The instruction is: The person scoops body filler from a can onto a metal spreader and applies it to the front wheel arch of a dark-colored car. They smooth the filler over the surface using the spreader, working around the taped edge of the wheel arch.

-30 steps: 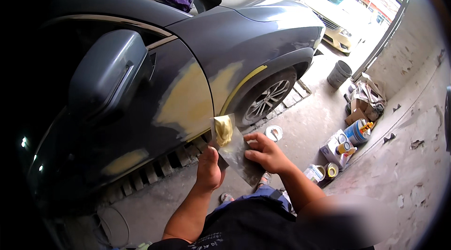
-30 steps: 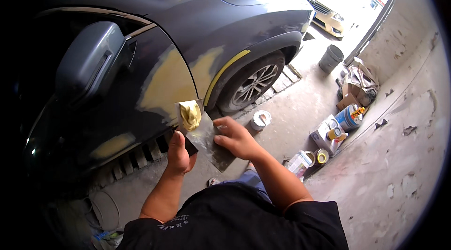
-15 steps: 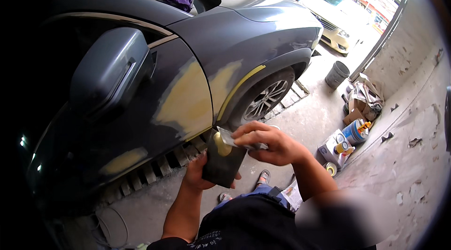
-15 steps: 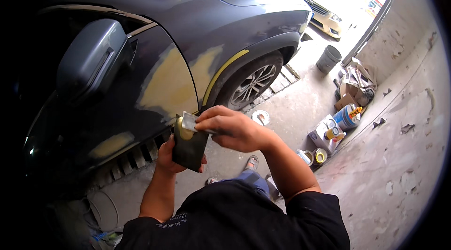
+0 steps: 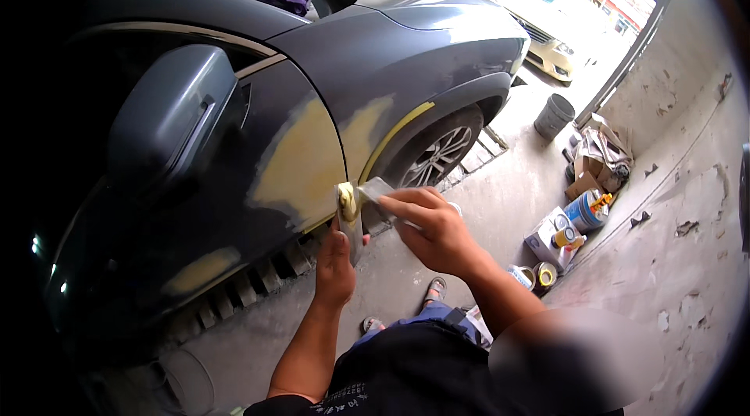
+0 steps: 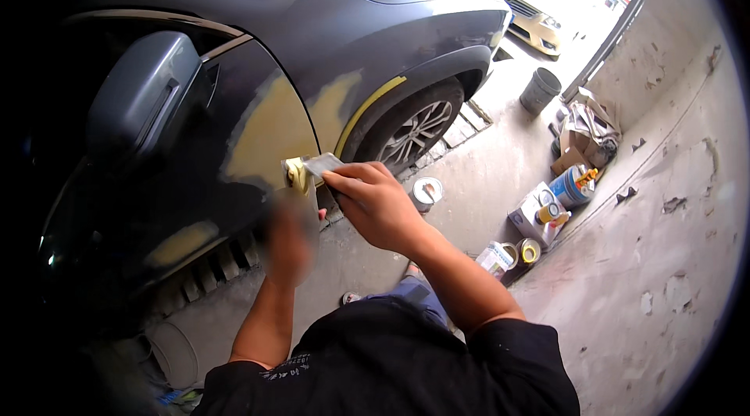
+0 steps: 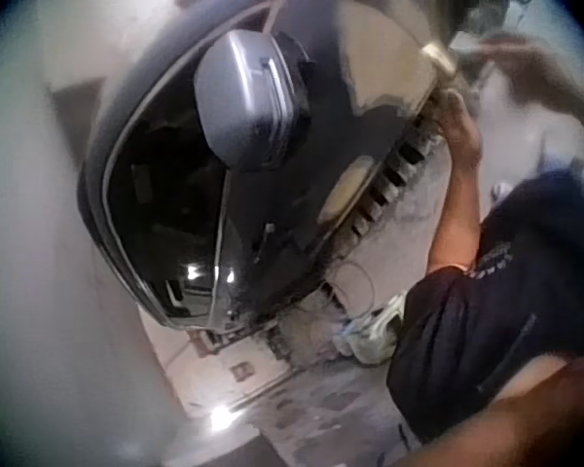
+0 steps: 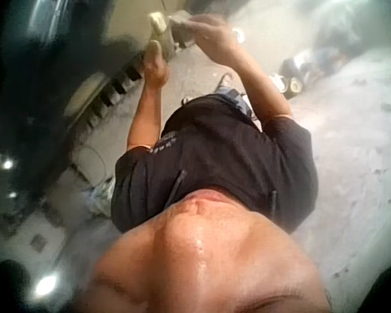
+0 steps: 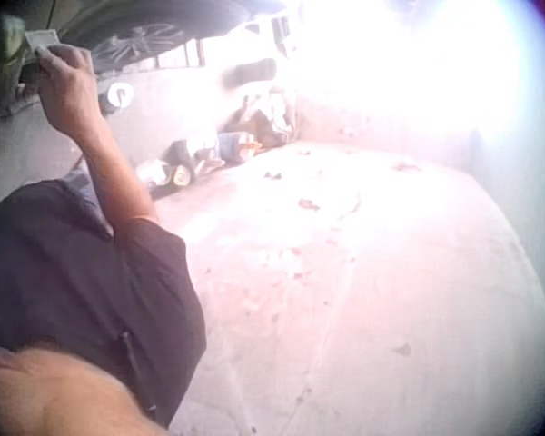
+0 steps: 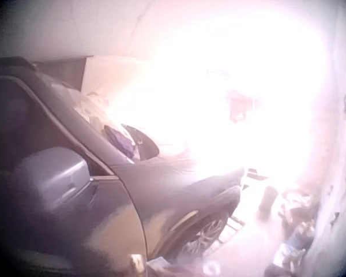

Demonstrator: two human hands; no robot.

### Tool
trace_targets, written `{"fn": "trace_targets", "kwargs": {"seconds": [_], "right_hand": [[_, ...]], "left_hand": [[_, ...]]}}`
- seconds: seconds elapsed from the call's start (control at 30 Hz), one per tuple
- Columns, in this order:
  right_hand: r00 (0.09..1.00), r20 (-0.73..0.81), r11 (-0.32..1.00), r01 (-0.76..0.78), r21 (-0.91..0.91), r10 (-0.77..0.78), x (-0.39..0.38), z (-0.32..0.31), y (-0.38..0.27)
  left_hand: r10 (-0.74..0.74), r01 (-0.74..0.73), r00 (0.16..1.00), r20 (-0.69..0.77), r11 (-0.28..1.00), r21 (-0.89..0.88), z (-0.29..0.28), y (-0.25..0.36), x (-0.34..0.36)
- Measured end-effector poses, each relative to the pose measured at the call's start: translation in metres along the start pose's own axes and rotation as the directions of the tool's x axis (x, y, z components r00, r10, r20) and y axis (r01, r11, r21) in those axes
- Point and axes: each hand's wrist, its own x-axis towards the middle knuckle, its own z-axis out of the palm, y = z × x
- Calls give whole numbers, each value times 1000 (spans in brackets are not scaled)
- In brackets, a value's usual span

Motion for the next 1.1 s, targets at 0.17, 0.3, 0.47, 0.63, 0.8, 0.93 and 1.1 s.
{"fn": "trace_targets", "kwargs": {"seconds": [0.17, 0.3, 0.47, 0.63, 0.8, 0.93, 1.1], "right_hand": [[987, 61, 988, 151, -19, -150, -15, 17, 5], [951, 94, 955, 294, 29, -296, -4, -23, -1], [938, 126, 940, 301, 160, -322, 7, -20, 15], [972, -12, 957, 233, 174, -234, -10, -37, 41], [849, 369, 503, -523, 689, 377, -71, -9, 43], [792, 435, 199, -552, 810, 428, -55, 22, 29], [913, 235, 150, -298, 943, 334, -24, -3, 28]], "left_hand": [[-253, 224, 966, 60, 690, -688, -16, 1, 15], [-51, 595, 795, 604, 259, -761, -35, 27, 15], [114, 668, 733, 671, 68, -741, -31, 17, 9], [1, 609, 785, 620, 188, -771, -25, 26, 10], [-107, 295, 951, 289, 588, -753, -6, 35, 18], [9, 62, 987, 161, 899, -433, 8, 23, 7], [-113, 172, 951, 289, 966, -191, -12, 13, 5]]}}
